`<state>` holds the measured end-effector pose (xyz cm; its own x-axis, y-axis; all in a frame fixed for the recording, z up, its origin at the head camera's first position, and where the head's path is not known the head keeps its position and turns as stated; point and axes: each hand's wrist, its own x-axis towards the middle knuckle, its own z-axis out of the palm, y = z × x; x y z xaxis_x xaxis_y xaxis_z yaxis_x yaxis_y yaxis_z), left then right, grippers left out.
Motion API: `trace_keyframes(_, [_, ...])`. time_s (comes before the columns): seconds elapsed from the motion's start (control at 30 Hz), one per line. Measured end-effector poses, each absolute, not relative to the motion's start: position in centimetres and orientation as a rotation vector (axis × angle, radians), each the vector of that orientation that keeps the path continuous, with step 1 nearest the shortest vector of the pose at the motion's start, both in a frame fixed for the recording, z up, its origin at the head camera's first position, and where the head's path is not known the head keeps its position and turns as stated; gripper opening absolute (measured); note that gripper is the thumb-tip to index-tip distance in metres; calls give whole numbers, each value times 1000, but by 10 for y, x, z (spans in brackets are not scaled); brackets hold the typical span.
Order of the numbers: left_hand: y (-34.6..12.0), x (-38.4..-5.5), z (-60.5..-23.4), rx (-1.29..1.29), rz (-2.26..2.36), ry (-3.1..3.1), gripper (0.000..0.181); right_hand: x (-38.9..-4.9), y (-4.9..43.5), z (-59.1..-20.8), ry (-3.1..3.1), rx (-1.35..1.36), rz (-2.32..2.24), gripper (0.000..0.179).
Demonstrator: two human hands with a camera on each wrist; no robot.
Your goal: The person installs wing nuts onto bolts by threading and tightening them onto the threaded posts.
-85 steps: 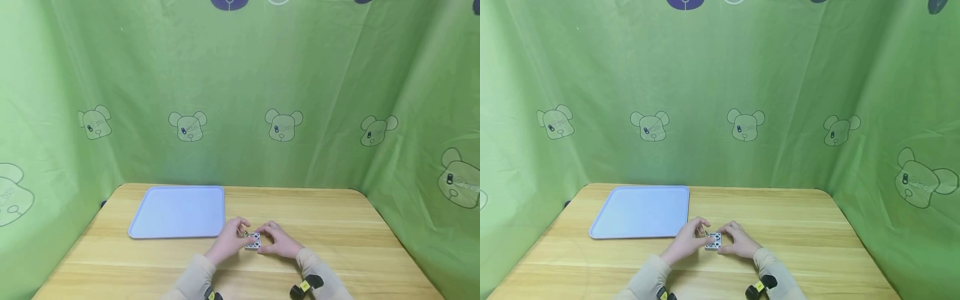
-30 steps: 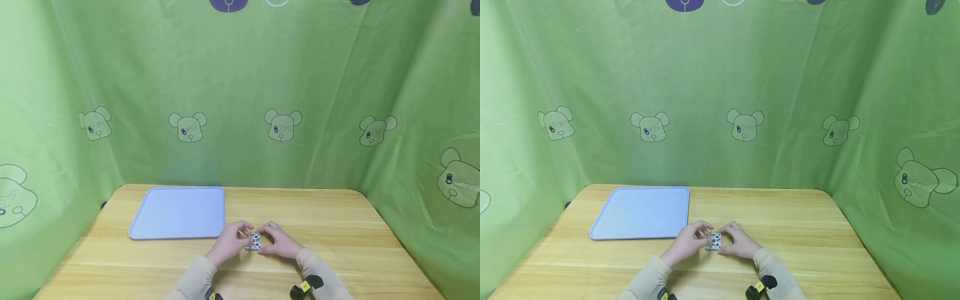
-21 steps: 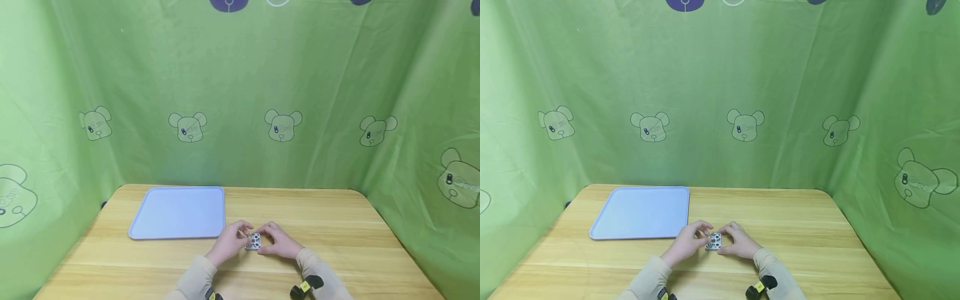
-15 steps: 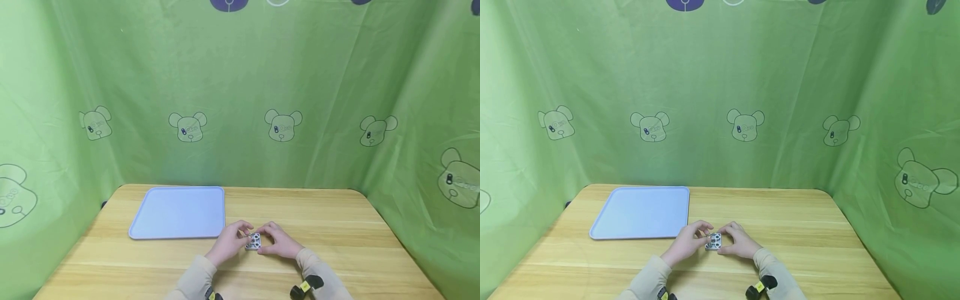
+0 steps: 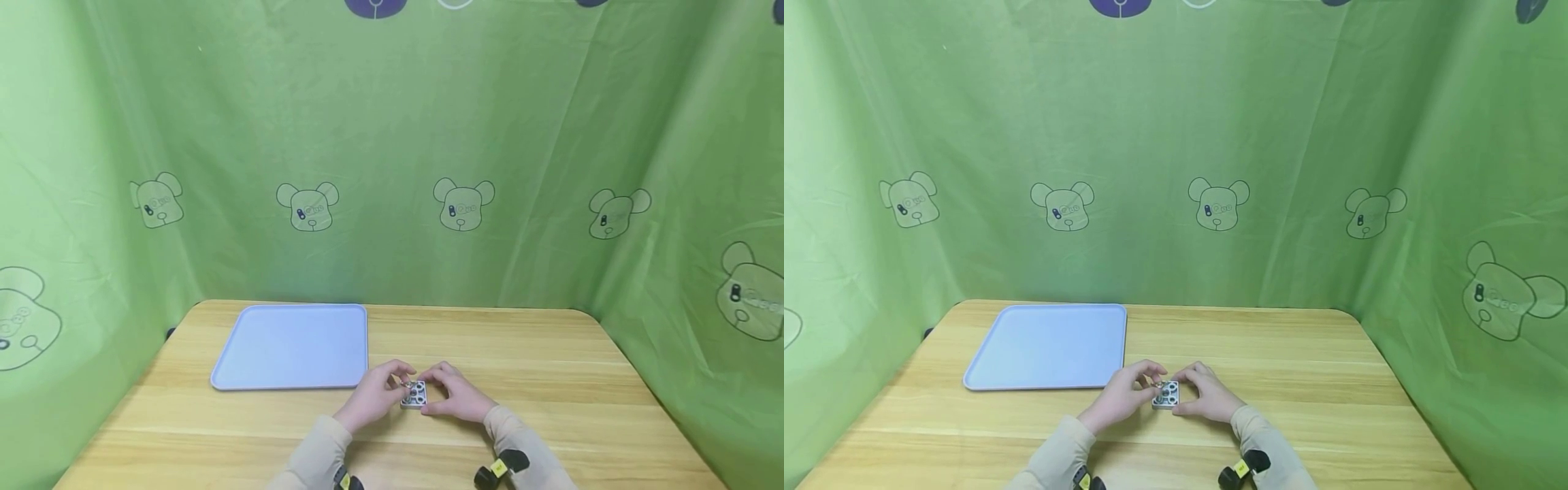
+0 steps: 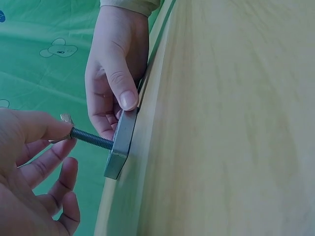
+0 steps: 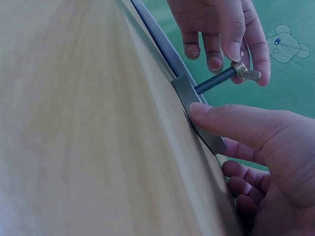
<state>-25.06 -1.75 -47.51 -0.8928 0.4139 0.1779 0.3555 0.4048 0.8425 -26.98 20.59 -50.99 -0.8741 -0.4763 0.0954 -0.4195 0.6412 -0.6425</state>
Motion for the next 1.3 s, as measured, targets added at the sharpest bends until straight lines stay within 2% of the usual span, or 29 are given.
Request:
trace_keyframes(0.2, [-19,-250,-471,703,1539,2576,34,-270,206,-509,2778,-772,-1047,57])
trace_keyframes(0.73, [-19,-244,-463,594,1458,2701,23,-271,206,-507,2775,-827,-1040,56])
trace_keyframes(1.3, [-16,-246,-469,577,1447,2704,30,-270,207,-508,2784,-846,-1035,57])
